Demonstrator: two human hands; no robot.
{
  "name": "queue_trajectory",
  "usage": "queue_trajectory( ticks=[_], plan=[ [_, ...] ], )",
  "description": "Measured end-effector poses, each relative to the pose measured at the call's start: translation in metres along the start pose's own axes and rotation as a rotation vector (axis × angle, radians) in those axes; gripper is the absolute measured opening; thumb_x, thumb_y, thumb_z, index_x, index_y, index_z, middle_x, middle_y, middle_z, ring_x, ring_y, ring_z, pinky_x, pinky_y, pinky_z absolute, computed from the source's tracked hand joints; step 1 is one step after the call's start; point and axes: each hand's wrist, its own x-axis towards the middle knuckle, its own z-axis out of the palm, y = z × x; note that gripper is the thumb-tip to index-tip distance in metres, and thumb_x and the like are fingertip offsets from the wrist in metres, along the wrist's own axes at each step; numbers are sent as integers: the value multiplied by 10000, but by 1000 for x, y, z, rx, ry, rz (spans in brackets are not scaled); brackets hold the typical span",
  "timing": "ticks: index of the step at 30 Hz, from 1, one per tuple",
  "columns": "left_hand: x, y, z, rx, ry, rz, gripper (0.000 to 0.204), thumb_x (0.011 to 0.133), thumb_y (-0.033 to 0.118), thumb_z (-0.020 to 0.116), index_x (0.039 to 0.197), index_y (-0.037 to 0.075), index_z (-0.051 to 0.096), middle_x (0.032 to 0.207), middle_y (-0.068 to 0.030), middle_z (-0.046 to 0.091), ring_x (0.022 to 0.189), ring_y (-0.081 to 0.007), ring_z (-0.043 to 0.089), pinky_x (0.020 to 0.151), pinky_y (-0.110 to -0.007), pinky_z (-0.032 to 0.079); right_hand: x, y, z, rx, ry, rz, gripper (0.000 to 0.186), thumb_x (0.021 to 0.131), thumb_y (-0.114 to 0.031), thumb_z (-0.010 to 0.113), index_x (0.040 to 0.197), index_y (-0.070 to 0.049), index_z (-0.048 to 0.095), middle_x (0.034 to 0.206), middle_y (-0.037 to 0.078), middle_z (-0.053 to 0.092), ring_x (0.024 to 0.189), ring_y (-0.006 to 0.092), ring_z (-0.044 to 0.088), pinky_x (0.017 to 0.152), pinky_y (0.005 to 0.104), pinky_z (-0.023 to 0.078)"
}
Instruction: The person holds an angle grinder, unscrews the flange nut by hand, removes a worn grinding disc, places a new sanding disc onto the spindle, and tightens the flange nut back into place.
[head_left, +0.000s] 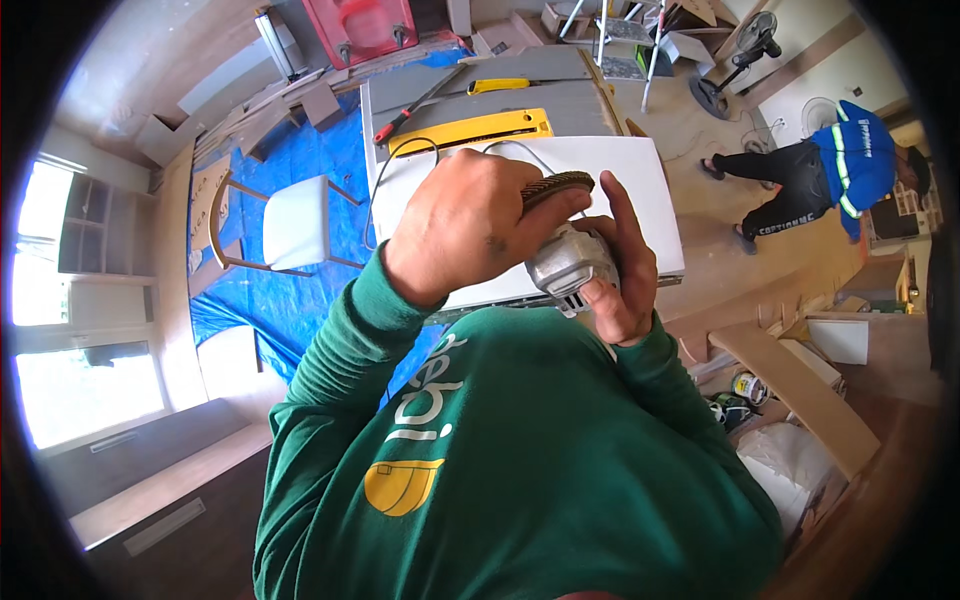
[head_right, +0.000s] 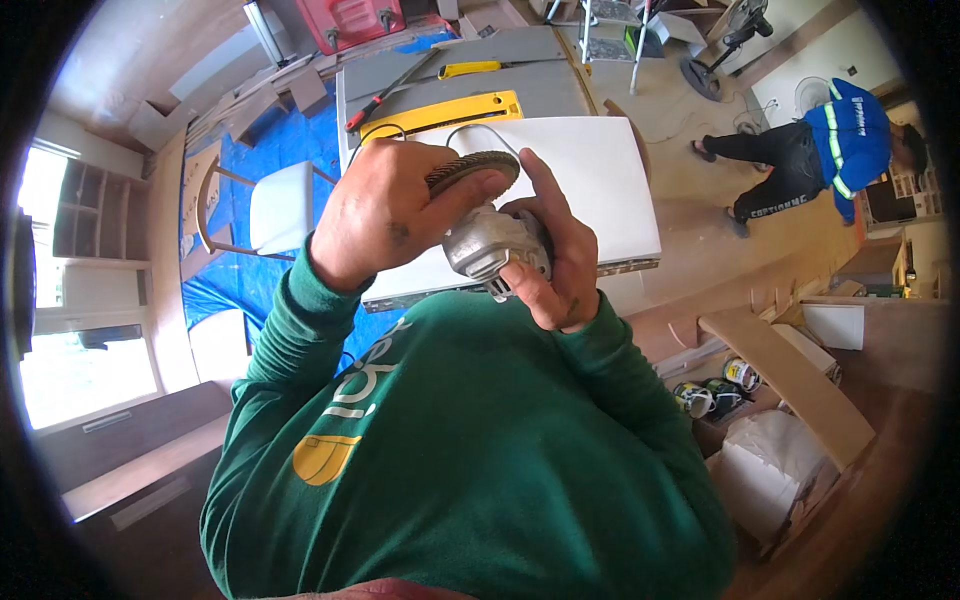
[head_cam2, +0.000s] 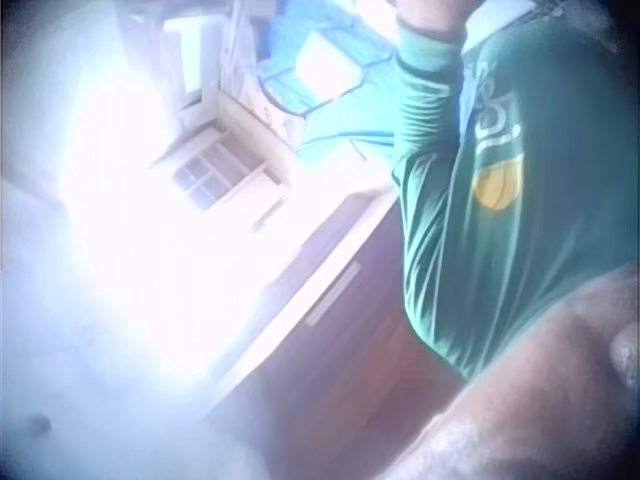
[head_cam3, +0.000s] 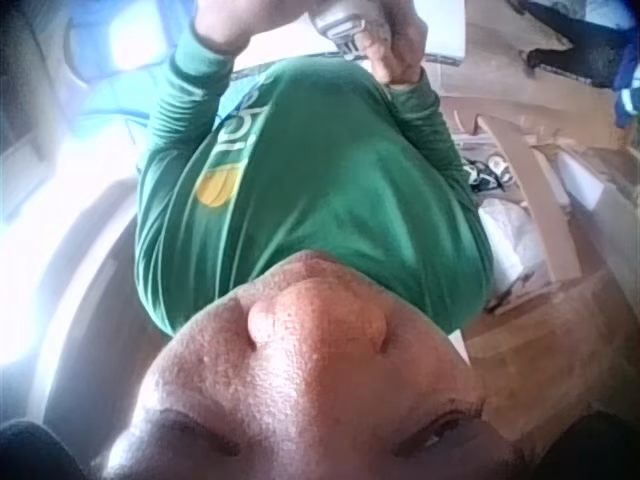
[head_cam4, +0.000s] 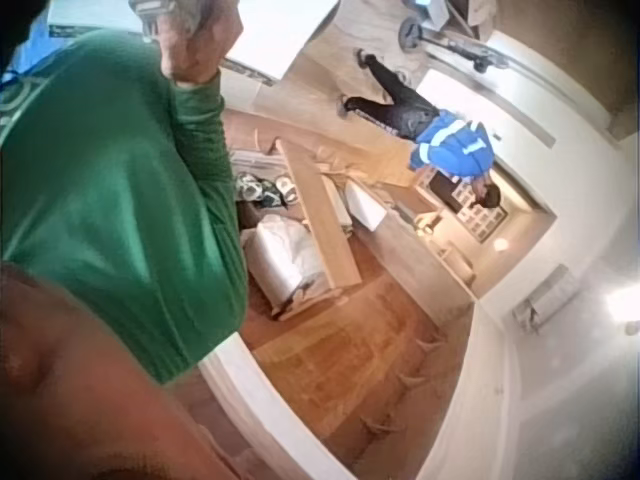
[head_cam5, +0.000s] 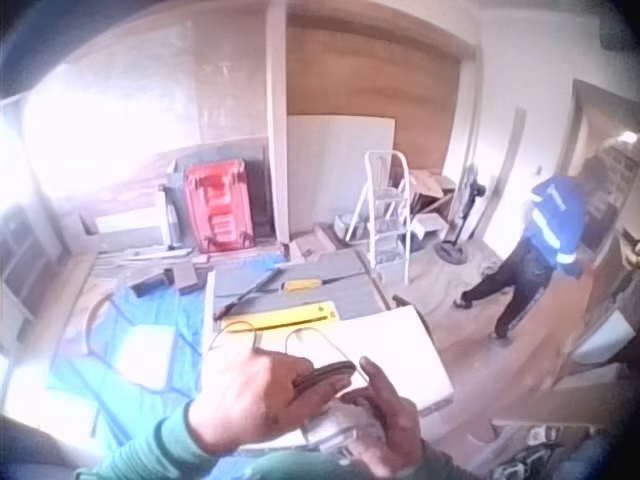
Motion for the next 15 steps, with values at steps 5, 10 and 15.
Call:
queue_trajectory(
  ticks=[5, 10, 15],
  plan=[
    [-19, -17, 19, 1, 110, 78, 221, 896, 206, 774, 840, -6, 751, 636, -148, 613, 526, -289, 587, 511, -387, 447, -11, -5, 5, 103, -6, 39, 989, 816, -395, 665, 1597, 61, 263, 944, 148, 698, 825, 191, 656, 779, 296, 508],
    [-29, -18, 36, -123, 247, 94, 190, 915, 167, 751, 897, -22, 743, 686, -134, 637, 566, -273, 608, 545, -358, 474, -21, -5, 13, 340, 29, 172, 1022, 855, -426, 666, 1619, 54, 186, 960, 117, 679, 861, 142, 624, 796, 267, 483],
    [-29, -25, 61, -195, 509, 205, 265, 937, 215, 735, 883, -41, 692, 753, -143, 658, 612, -308, 635, 571, -363, 495, -13, -4, 10, 448, -7, 211, 1051, 875, -436, 655, 1635, 39, 106, 960, 115, 670, 837, 123, 597, 764, 246, 465]
  ],
)
